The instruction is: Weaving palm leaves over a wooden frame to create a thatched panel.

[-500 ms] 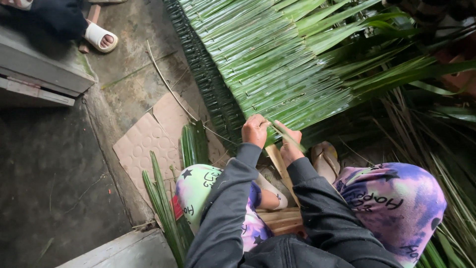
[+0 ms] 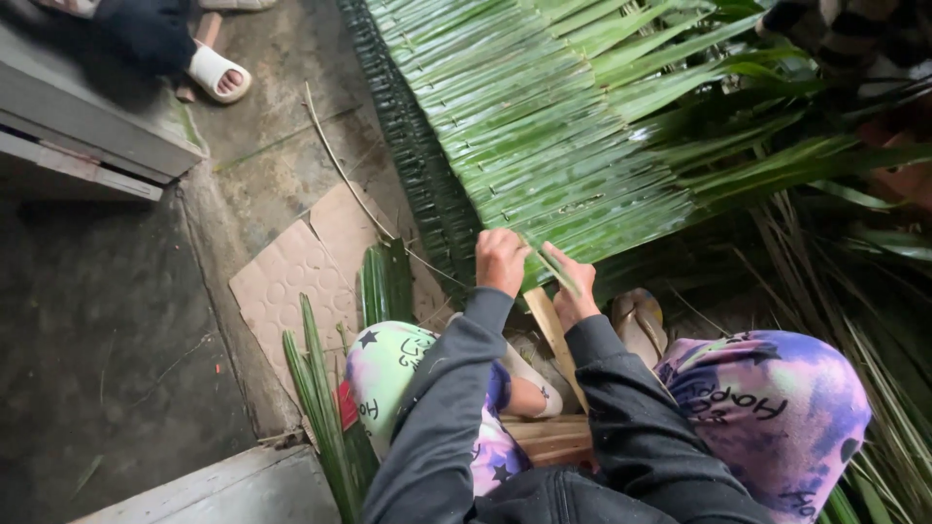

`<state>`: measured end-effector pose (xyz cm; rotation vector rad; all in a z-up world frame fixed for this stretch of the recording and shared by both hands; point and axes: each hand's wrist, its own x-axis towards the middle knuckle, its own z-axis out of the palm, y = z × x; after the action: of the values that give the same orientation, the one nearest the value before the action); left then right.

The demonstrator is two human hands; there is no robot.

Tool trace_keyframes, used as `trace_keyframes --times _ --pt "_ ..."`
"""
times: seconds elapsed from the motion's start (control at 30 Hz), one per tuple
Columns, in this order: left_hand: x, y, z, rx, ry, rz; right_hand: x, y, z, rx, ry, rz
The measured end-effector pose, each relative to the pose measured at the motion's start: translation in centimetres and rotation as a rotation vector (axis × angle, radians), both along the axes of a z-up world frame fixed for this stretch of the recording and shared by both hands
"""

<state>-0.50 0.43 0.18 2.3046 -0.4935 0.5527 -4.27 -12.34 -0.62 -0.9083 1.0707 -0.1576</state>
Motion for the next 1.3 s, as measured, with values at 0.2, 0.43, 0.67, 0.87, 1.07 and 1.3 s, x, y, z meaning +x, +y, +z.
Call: trace_keyframes --times 0.2,0.43,0.67,0.87,1.07,1.3 --pt "-0.4 4.0 -9.1 -0.656 0.5 0.51 0.0 0.0 1.2 -0.017 0.045 0.037" --pt "-0.2 0.1 -11.6 -0.895 0.878 0.315 0.9 -0.3 -1.5 0.003 0.062 0.032" --pt "-0.2 -0.4 -13.2 -0.688 0.857 0.283 0.9 -0.3 1.0 0.041 0.064 0.024" --pt "-6.4 1.1 -10.4 -0.135 1.013 0.333 0.1 0.1 3.6 0.018 0.055 0.023" --pt "-6.1 2.0 -9.4 -0.571 0.93 0.36 0.8 -0.2 0.3 0.001 0.031 0.02" --pt "-6.0 -0.4 -11.4 -0.744 0.819 0.303 0.2 0.0 2.2 0.012 0.009 0.027"
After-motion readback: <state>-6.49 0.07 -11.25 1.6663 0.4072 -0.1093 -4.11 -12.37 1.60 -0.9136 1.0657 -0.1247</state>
